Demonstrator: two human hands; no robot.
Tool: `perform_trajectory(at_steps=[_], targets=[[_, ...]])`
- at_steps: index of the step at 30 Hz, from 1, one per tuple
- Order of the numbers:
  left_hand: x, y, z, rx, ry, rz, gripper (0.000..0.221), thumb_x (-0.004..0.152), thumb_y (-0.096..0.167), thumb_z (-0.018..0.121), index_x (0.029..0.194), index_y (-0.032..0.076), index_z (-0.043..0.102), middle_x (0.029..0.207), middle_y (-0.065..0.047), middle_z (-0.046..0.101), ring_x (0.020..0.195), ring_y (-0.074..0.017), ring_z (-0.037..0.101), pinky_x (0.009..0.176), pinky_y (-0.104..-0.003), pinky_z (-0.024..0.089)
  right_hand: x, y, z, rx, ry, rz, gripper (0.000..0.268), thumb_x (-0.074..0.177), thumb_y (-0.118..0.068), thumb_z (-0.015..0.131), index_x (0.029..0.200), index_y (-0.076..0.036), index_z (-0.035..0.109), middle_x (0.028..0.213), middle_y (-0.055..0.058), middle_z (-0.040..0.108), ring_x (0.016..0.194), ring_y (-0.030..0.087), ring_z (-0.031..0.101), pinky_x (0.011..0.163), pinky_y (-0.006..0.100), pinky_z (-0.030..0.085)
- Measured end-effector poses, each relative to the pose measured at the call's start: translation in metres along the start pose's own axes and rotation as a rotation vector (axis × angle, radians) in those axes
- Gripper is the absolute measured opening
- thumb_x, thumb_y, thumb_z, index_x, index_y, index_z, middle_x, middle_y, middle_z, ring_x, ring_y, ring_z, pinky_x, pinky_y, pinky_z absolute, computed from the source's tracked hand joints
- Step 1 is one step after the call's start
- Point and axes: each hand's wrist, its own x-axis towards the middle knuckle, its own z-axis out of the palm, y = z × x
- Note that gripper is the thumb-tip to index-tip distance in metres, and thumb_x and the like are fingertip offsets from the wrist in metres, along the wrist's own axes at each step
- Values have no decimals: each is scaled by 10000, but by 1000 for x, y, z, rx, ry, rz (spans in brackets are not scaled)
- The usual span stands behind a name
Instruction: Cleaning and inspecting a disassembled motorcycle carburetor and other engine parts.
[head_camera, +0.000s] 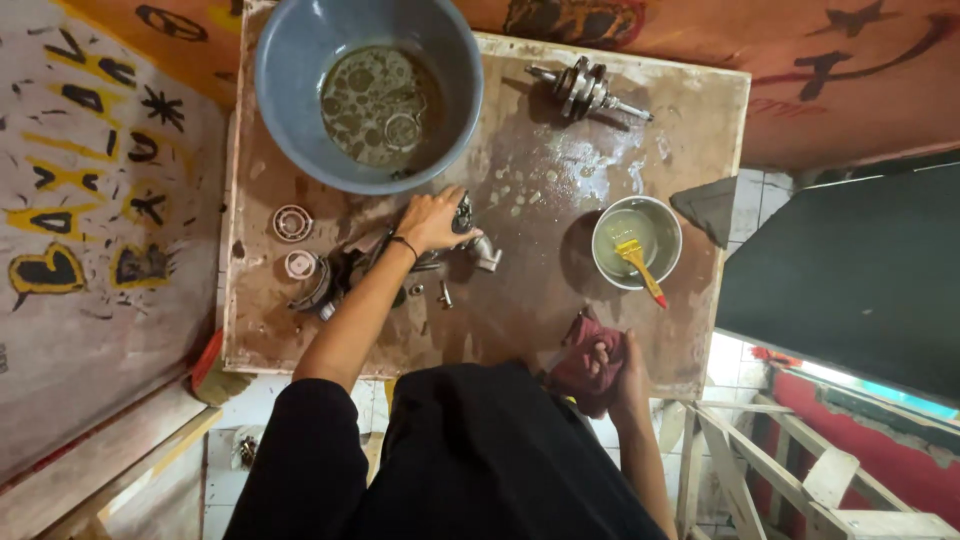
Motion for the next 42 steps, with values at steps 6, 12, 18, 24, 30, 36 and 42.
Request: perform_trajectory(at_steps=[6,12,18,24,30,36,42], targets=[[-13,17,43,199,273,47,885,829,650,740,1405,14,523,1513,-148,491,1435,-375,415,1177,-566,350,6,18,0,-316,62,-181,591,1051,-561,415,1245,-45,625,1086,76,678,929,160,627,818,303,497],[-31,50,7,57,217,-183,960,763,424,838,1543,97,383,1606,-142,371,1481,-368,310,1165,-595,247,13,21,2,-475,126,-32,646,990,-624,356,1372,-144,559,1193,25,682,1046,111,644,857,334,518],[-75,54,39,-320,469,-440,1091,678,295,917,1537,35,298,1545,-218,403,1427,-411,382,1181,-597,249,58,57,-47,-160,-70,139,551,1065,-606,457,1382,-171,577,1043,73,638,878,238,568,755,412,443],[-121,46,114,-519,537,-437,915,795,234,862,1523,-4,363,1526,-239,465,1406,-406,447,1169,-466,367,56,23,21,1,-224,48,441,995,-432,530,1282,-98,550,1258,58,691,1184,185,645,1049,381,484],[-119,75,176,-947,429,-509,683,855,323,803,1412,57,510,1331,-123,634,1205,-278,629,1013,-445,534,31,-16,133,291,-247,188,521,970,-436,469,1335,-77,568,1302,86,686,1203,237,642,1039,400,481],[-109,80,205,-1978,-104,-895,414,970,336,482,1315,130,580,1111,-21,672,962,-173,663,785,-435,619,147,104,166,-1226,-207,-603,559,972,-319,614,1411,14,522,1339,269,577,1270,420,526,1098,510,415],[-134,72,198,-1847,79,-660,356,949,172,600,1285,98,688,960,-18,683,843,-144,685,762,-306,577,203,144,147,-1861,-124,-922,536,1026,-467,521,1174,40,614,1367,289,566,1332,484,475,1008,691,325]])
